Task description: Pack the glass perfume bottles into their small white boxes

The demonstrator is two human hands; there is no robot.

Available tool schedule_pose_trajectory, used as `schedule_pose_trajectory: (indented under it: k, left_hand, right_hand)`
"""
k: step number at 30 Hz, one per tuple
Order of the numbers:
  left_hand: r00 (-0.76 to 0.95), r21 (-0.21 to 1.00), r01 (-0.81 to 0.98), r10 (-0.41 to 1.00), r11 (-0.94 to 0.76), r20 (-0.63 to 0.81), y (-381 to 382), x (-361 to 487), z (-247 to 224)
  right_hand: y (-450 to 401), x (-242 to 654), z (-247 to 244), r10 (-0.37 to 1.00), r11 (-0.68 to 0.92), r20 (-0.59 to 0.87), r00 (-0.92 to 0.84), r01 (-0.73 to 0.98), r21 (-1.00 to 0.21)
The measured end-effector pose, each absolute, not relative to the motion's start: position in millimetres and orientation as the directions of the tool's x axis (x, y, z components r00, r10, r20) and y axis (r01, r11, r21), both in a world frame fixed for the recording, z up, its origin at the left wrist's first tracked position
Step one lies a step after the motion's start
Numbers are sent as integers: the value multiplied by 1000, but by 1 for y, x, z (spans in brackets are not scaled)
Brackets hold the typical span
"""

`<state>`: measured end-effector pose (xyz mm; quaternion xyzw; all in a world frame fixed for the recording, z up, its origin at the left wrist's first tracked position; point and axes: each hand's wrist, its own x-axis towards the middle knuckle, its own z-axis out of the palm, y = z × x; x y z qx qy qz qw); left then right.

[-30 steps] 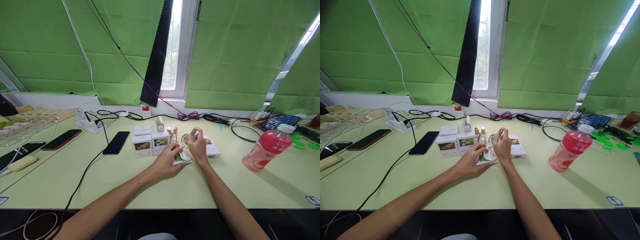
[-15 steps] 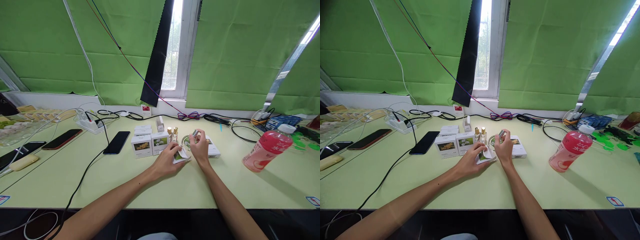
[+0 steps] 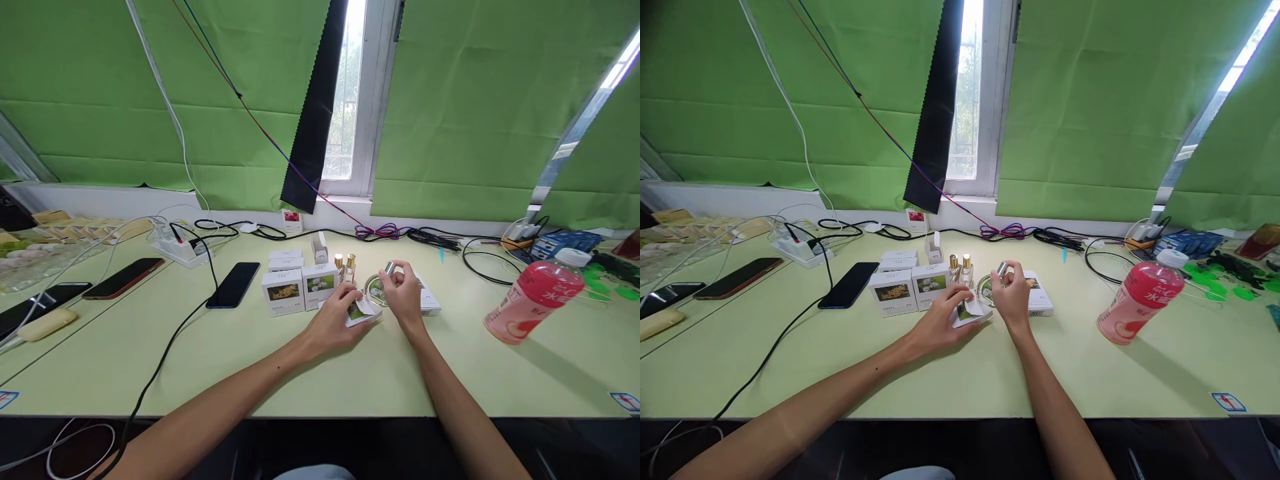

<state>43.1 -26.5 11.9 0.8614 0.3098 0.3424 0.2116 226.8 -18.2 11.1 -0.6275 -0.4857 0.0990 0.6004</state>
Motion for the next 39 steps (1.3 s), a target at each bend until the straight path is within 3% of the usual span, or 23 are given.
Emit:
schedule_pose_trajectory:
  k: [24, 39]
  left_hand:
    - [561, 568, 351, 653, -745, 510, -26, 43, 9]
    - [725, 491, 321, 544, -810, 422, -19, 30, 18]
  right_hand:
    - [-16, 228, 8, 806, 65, 326, 494, 474, -878]
    - [-14, 231, 5, 810, 15, 256, 529, 417, -909]
